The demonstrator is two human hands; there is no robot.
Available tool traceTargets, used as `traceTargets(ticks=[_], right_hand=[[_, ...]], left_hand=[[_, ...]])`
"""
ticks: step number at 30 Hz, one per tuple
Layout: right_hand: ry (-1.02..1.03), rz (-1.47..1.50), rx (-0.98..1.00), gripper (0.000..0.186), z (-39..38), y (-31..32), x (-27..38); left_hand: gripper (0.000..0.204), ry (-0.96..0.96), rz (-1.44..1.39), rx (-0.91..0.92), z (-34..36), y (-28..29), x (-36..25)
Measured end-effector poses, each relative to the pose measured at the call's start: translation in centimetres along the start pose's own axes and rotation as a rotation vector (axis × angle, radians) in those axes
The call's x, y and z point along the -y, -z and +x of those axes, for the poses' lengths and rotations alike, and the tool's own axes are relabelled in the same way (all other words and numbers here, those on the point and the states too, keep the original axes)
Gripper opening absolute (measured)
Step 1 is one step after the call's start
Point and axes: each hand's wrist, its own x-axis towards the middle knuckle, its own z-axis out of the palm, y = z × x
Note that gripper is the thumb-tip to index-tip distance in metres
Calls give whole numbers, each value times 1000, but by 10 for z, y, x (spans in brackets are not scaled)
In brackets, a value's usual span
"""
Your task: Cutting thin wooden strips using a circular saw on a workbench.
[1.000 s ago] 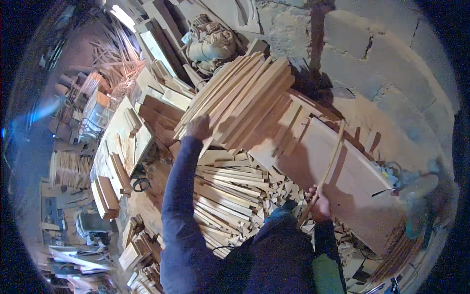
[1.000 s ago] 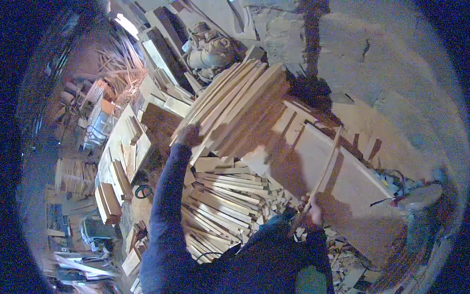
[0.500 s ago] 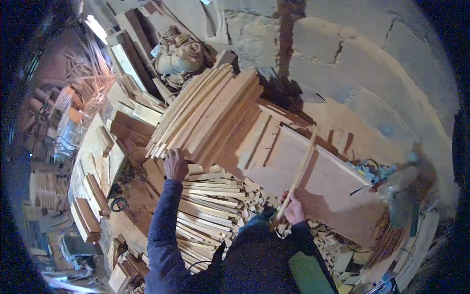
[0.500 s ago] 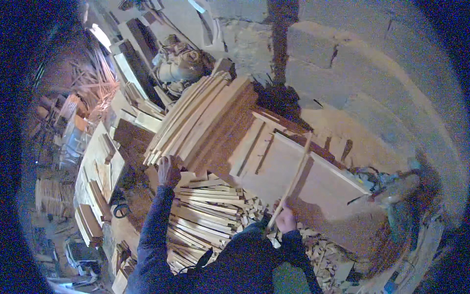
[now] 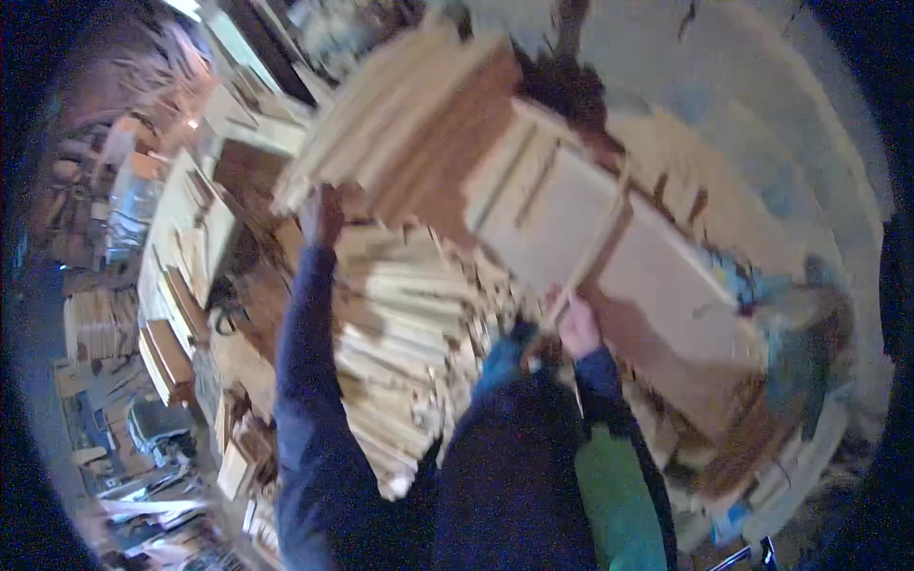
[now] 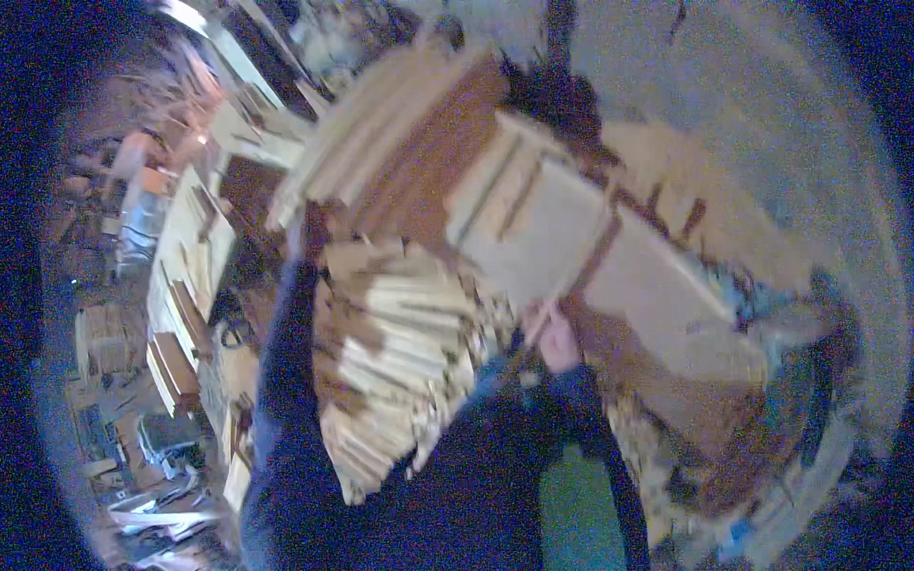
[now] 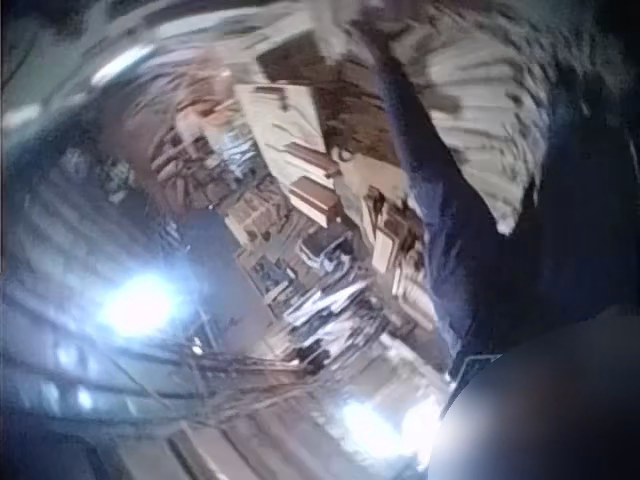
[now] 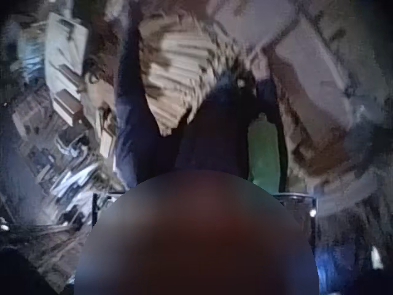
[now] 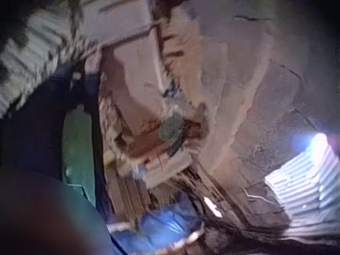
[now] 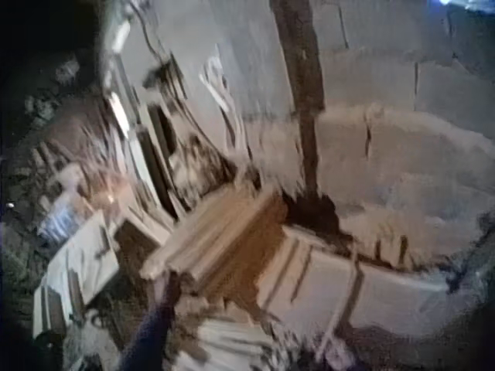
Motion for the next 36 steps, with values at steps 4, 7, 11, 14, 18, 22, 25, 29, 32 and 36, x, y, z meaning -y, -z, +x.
traceTargets(ticks=[4,7,11,14,18,22,25,29,32,36], right_hand=[[79,-168,-166,38,17,5,-8],[18,-197,-159,36,21,12,-9],[81,-173,-39,33,22,12,-12],[80,-144,-16,33,18,4,-11],[61,-169,-63,36,10,-6,-6],[49,-182,-95,35,3,-8,-5],[38,-198,-27,38,3,-5,-4],[72,-225,1,49,12,3,-6],[112,-198,-75,43,15,7,-8],[154,-176,-45,45,13,7,-10]], left_hand=[[45,-311,332,-227,-19,40,-30],[35,-303,264,-125,-44,62,-64],[23,-222,72,-63,-113,47,-101],[16,-209,-130,55,-150,6,-115],[16,-173,-3,245,-164,-51,-127],[32,-189,-40,162,-158,-52,-128],[37,-175,-48,-115,-119,-3,-108],[39,-213,139,-277,-49,59,-67],[42,-174,328,-65,-16,78,-33],[54,-114,503,86,-18,76,9]])
